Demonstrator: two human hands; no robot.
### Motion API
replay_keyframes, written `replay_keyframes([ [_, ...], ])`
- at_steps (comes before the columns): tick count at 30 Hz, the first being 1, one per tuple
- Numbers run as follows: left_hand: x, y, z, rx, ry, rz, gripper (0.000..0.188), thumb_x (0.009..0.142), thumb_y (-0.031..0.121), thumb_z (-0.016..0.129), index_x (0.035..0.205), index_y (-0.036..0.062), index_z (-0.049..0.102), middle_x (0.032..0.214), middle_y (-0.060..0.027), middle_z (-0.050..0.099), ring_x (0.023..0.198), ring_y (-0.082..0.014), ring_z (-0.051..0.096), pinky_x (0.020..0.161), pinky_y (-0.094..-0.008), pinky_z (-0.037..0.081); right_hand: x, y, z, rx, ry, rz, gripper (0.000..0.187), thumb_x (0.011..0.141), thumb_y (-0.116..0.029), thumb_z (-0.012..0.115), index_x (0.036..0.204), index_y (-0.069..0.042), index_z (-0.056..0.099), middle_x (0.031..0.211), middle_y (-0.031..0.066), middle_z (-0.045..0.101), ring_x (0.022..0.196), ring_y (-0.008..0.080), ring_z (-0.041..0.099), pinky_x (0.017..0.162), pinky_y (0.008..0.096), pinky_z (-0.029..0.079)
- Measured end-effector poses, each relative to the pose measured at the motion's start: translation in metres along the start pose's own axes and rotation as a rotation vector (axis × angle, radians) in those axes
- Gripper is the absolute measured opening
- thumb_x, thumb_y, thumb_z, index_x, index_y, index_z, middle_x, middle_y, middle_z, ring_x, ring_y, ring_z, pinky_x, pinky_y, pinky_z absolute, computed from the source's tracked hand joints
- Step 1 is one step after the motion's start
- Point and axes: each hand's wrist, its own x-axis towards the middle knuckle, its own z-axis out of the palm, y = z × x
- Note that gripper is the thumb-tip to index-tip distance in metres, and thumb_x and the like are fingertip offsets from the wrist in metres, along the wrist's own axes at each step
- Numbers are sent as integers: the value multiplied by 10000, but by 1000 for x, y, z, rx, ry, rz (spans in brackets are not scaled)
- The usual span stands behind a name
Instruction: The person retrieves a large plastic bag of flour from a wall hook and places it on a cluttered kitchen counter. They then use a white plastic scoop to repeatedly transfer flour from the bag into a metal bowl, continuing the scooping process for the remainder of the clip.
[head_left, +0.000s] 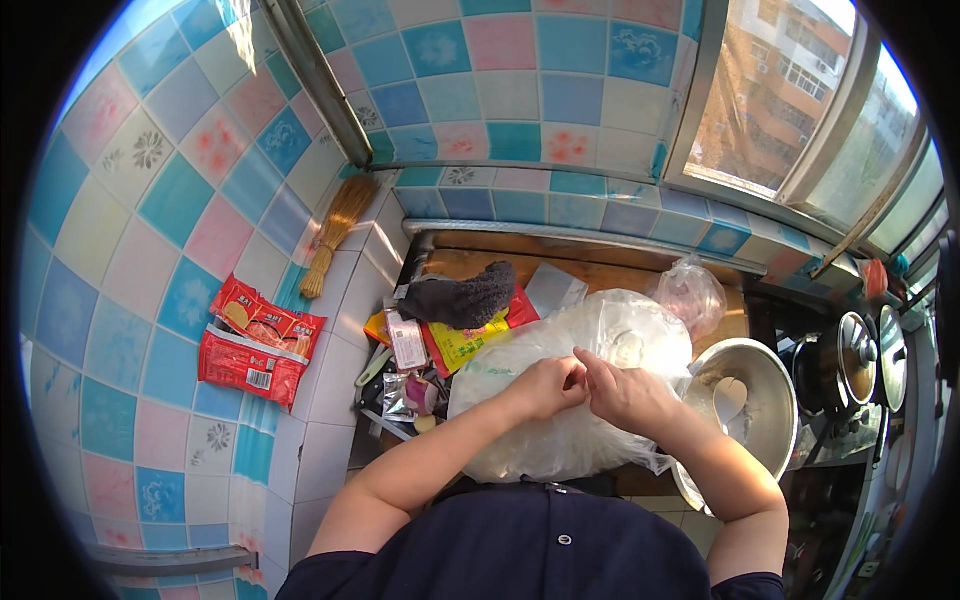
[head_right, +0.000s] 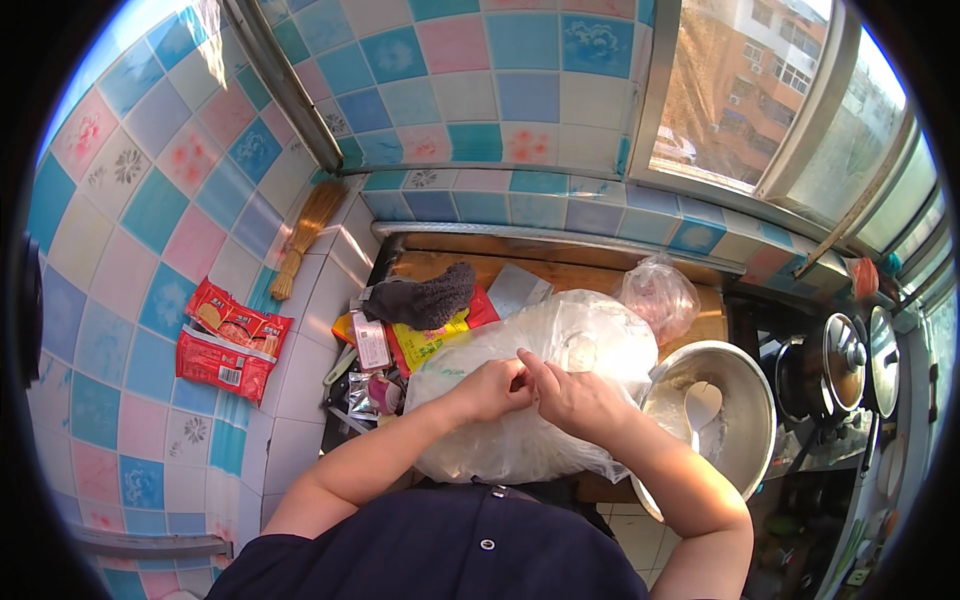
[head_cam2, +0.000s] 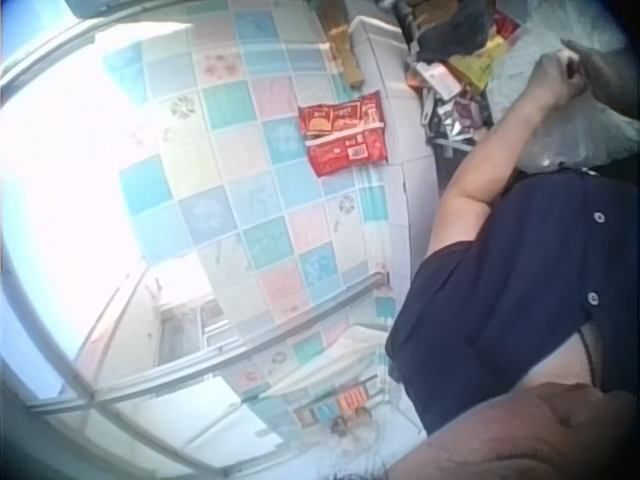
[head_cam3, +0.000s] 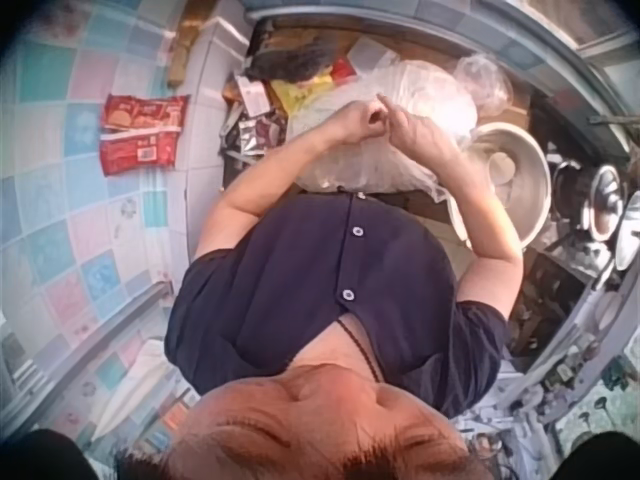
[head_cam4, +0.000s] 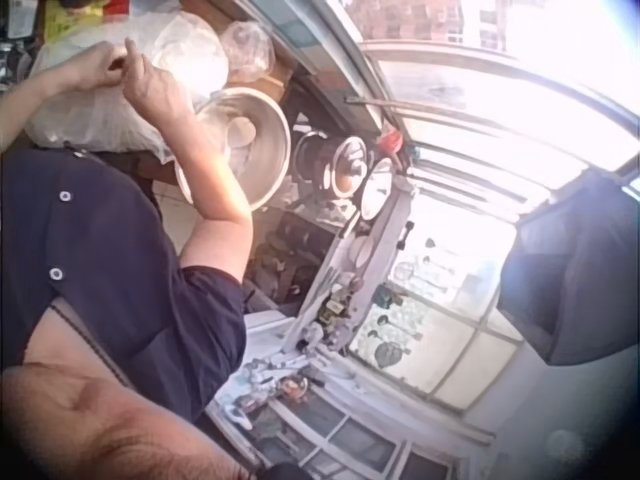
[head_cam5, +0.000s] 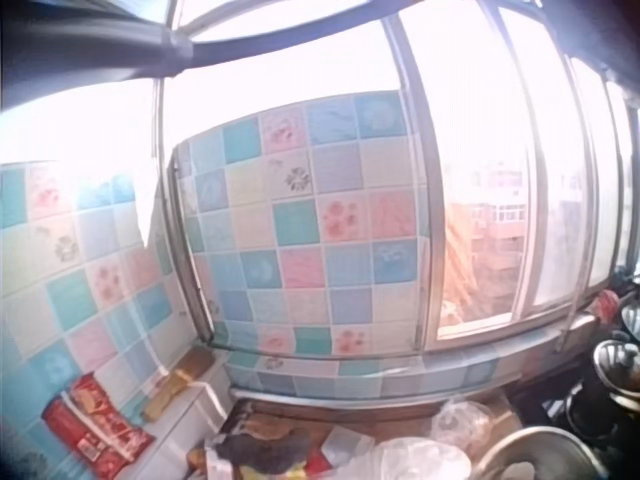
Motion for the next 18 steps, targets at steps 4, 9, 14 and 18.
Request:
replay_keyframes([
  [4, -6, -3, 2, 4, 138, 116, 138, 796, 146, 633, 856, 34, 580, 820, -99, 621, 722, -236, 614, 674, -342, 490, -3, 4, 2, 150, 36, 95, 534, 780, -52, 587, 1282, 1, 413, 769, 116, 641, 567, 296, 626, 470, 385, 501],
  [9, -13, 19, -9, 151, 169, 229, 159, 788, 115, 628, 907, 41, 553, 860, -102, 607, 752, -261, 611, 692, -361, 493, 0, 3, -3, 160, 50, 96, 550, 774, -42, 582, 1292, -28, 399, 811, 105, 651, 601, 301, 636, 488, 396, 509],
  [14, -9, 19, -4, 82, 173, 219, 208, 777, 128, 625, 935, 43, 521, 834, -123, 611, 736, -298, 611, 676, -386, 491, 2, -1, -5, 138, 63, 75, 576, 762, -36, 577, 1304, -31, 381, 871, 103, 655, 608, 298, 640, 488, 390, 512],
  [18, -5, 18, -4, 131, 158, 133, 260, 774, 168, 631, 936, 41, 473, 793, -151, 619, 741, -332, 616, 660, -409, 479, 3, -2, -7, 74, 42, -2, 583, 740, -11, 561, 1298, -26, 392, 821, 101, 630, 576, 286, 623, 479, 380, 506],
])
